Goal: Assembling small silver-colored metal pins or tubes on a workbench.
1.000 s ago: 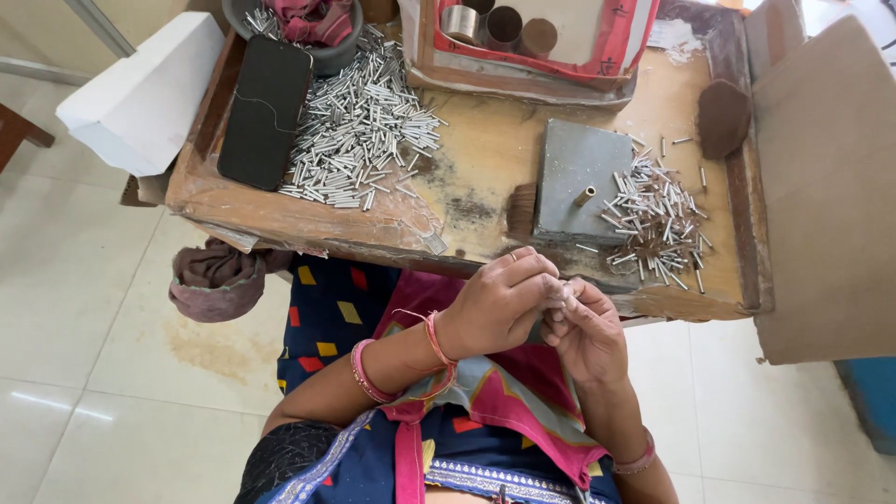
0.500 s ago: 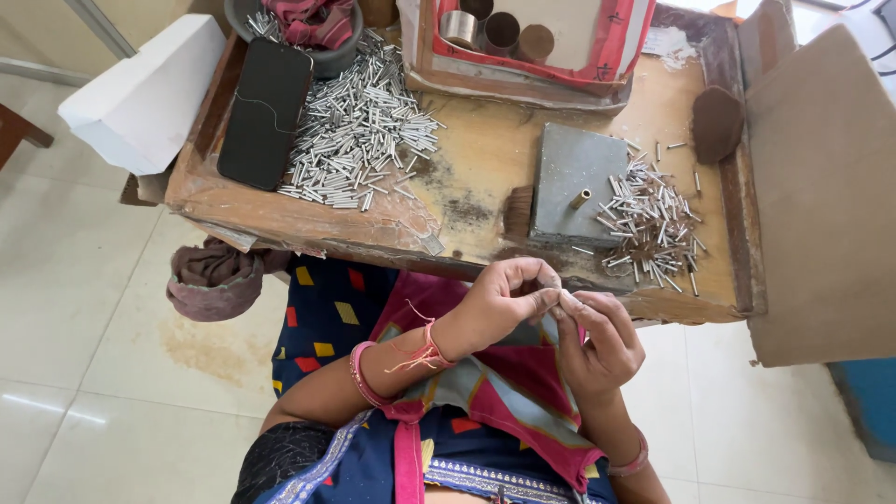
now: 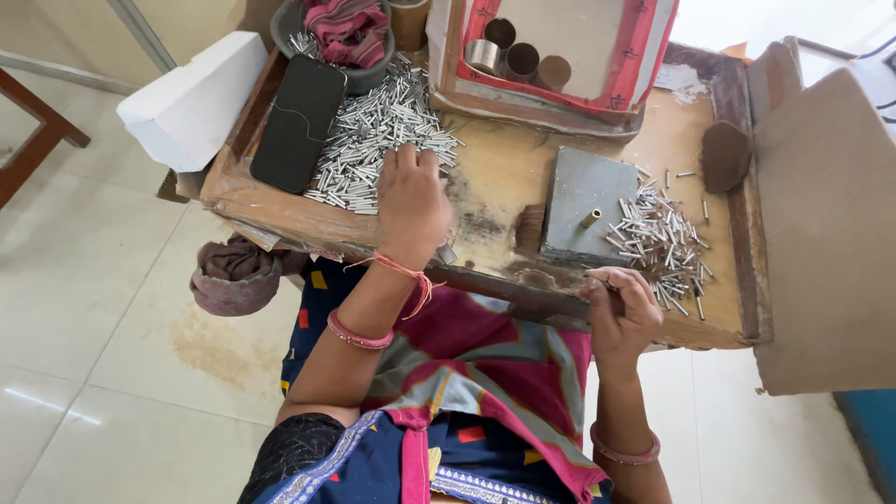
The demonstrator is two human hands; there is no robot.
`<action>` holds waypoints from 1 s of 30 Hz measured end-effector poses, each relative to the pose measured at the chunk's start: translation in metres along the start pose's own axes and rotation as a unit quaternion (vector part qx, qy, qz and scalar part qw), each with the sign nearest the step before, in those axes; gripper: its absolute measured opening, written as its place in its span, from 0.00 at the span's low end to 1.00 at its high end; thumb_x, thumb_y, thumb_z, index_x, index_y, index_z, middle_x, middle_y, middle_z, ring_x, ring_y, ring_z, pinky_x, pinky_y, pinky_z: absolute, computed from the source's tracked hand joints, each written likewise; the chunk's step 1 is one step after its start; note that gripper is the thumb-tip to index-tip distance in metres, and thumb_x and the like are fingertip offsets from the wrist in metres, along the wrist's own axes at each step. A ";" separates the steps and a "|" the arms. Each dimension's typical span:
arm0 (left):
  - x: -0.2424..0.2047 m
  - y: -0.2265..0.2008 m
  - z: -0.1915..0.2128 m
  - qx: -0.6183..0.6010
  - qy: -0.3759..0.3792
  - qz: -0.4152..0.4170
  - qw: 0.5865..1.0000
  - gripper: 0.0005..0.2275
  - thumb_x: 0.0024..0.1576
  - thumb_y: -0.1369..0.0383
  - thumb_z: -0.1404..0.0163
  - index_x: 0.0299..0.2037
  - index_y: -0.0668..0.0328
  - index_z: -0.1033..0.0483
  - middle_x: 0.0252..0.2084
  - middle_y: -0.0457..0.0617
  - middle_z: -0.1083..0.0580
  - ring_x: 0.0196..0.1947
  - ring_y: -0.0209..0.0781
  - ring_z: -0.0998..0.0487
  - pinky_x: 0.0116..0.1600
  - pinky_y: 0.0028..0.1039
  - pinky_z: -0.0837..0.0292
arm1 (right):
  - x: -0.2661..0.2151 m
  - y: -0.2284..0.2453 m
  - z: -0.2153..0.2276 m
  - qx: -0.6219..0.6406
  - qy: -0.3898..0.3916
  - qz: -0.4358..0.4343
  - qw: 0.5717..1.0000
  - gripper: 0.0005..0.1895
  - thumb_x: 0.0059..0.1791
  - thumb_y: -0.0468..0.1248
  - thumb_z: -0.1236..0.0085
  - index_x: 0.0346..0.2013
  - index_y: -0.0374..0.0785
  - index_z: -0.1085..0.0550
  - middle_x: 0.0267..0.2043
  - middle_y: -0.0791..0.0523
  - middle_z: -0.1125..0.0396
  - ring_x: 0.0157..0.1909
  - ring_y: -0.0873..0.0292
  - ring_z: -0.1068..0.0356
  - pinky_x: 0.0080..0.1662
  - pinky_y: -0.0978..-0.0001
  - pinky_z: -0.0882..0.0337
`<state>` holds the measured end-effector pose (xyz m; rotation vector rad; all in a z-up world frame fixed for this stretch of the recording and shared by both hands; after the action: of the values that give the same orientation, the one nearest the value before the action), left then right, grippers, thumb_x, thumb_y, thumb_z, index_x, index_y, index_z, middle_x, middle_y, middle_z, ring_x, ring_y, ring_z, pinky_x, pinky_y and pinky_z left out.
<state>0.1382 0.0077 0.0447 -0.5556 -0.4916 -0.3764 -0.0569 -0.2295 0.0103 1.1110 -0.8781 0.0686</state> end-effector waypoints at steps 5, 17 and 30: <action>0.000 0.015 -0.027 0.062 -0.005 -0.018 0.998 0.08 0.49 0.76 0.47 0.38 0.64 0.22 0.48 0.56 0.29 0.56 0.58 0.32 0.58 0.44 0.35 | -0.001 -0.008 -0.001 -0.011 0.002 0.001 1.000 0.03 0.53 0.21 0.44 0.42 0.26 0.27 0.44 0.51 0.30 0.39 0.63 0.27 0.43 0.74 0.24; -0.024 -0.015 0.006 -0.233 -0.065 -0.060 0.968 0.03 0.56 0.80 0.51 0.37 0.67 0.30 0.39 0.56 0.31 0.43 0.55 0.29 0.51 0.43 0.34 | 0.000 0.008 -0.006 -0.041 0.007 0.028 0.999 0.02 0.54 0.23 0.43 0.42 0.26 0.26 0.43 0.51 0.30 0.39 0.63 0.28 0.42 0.75 0.26; -0.091 -0.112 0.006 -0.571 0.052 -0.100 0.813 0.09 0.53 0.84 0.48 0.40 0.64 0.26 0.39 0.52 0.27 0.41 0.48 0.22 0.46 0.30 0.25 | -0.026 -0.032 -0.024 0.469 0.006 -0.224 0.855 0.05 0.56 0.27 0.46 0.45 0.28 0.26 0.41 0.51 0.30 0.37 0.62 0.29 0.39 0.70 0.26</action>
<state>0.0098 -0.0584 0.0458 -1.6539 -0.1611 -0.9106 -0.0459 -0.2162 -0.0344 2.2110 -0.5302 0.1222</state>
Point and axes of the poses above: each hand's wrist, its own x-axis towards the middle knuckle, its own z-axis out of the back of the hand, y = z × x, the point moved 7 cm from there along x, towards the middle knuckle
